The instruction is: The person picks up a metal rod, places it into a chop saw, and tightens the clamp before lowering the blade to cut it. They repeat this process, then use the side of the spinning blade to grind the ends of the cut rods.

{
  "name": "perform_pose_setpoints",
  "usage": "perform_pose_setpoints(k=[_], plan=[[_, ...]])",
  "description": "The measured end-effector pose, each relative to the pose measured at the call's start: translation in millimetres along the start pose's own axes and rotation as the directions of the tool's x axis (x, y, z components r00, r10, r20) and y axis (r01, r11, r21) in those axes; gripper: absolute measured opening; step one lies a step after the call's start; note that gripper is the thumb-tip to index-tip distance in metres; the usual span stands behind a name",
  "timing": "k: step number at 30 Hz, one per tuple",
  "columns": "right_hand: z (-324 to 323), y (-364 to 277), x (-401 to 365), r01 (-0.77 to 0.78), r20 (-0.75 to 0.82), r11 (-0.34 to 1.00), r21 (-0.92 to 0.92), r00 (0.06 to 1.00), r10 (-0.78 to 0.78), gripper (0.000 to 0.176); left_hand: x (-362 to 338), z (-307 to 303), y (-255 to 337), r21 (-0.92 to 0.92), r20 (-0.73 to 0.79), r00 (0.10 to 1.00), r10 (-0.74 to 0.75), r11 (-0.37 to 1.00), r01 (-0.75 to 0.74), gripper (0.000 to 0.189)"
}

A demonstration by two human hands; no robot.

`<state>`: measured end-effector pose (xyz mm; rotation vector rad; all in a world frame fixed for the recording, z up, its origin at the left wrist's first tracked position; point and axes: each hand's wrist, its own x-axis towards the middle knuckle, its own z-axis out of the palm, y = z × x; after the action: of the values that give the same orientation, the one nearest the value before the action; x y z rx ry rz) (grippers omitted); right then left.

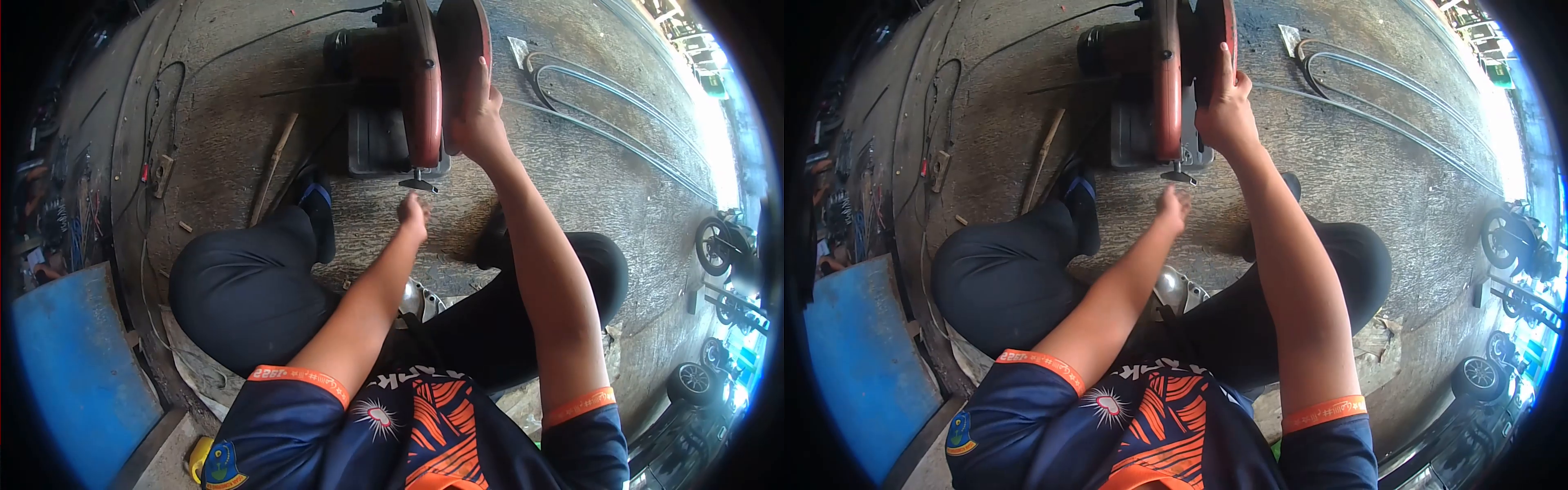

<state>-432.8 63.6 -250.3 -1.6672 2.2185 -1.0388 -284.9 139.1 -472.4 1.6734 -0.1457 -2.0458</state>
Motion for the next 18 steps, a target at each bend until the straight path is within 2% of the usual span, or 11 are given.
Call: perform_pose_setpoints(k=[2,4,8,10,11,12,13,14,15,17,18], plan=[[-5,-6,-1,-0.009,0.003,1.0,0.01,1.0,0.009,0.093,-8,6,36,-0.33,-0.048,0.99,-0.131,0.938,0.108,0.028],[-6,-10,0,-0.02,-0.001,1.0,0.02,1.0,0.02,0.092,10,0,49,-0.498,0.277,0.939,-0.203,0.806,0.321,0.02],[-6,-10,0,-0.027,-0.005,0.999,0.018,1.0,0.027,0.092,23,-3,50,-0.424,0.353,0.846,-0.399,0.738,0.525,0.012],[-6,-11,-2,-0.014,-0.015,1.0,0.011,1.0,0.014,0.092,28,-1,27,-0.093,0.143,0.976,0.165,0.984,-0.153,0.016],[-7,-14,-2,-0.055,0.001,0.998,0.006,0.998,0.055,0.092,-20,19,23,0.607,-0.111,0.72,0.685,0.62,-0.497,0.016],[-8,-17,-2,-0.096,0.015,0.995,0.003,0.995,0.096,0.092,-45,22,9,0.785,0.203,0.656,0.726,0.28,-0.553,0.017],[-9,-18,-2,-0.1,0.015,0.995,0.005,0.995,0.1,0.092,-63,6,-6,0.517,0.823,0.152,0.547,-0.61,-0.601,0.024],[-10,-18,-2,-0.106,0.022,0.994,0.009,0.994,0.106,0.092,-43,-6,-43,0.323,0.882,0.463,-0.088,-0.603,-0.729,0.031],[-10,-18,-1,-0.106,0.028,0.994,0.014,0.994,0.106,0.092,-98,0,-36,0.157,0.586,0.597,-0.549,-0.646,-0.747,0.03],[-5,-13,3,-0.046,0.005,0.999,-0.01,0.999,0.046,0.092,-97,-13,-64,0.519,0.617,0.652,-0.441,-0.394,-0.758,0.03],[-2,-8,1,-0.009,-0.016,0.999,-0.039,1.0,0.009,0.092,-83,-16,-66,0.518,0.614,0.651,-0.445,-0.396,-0.759,0.03]])
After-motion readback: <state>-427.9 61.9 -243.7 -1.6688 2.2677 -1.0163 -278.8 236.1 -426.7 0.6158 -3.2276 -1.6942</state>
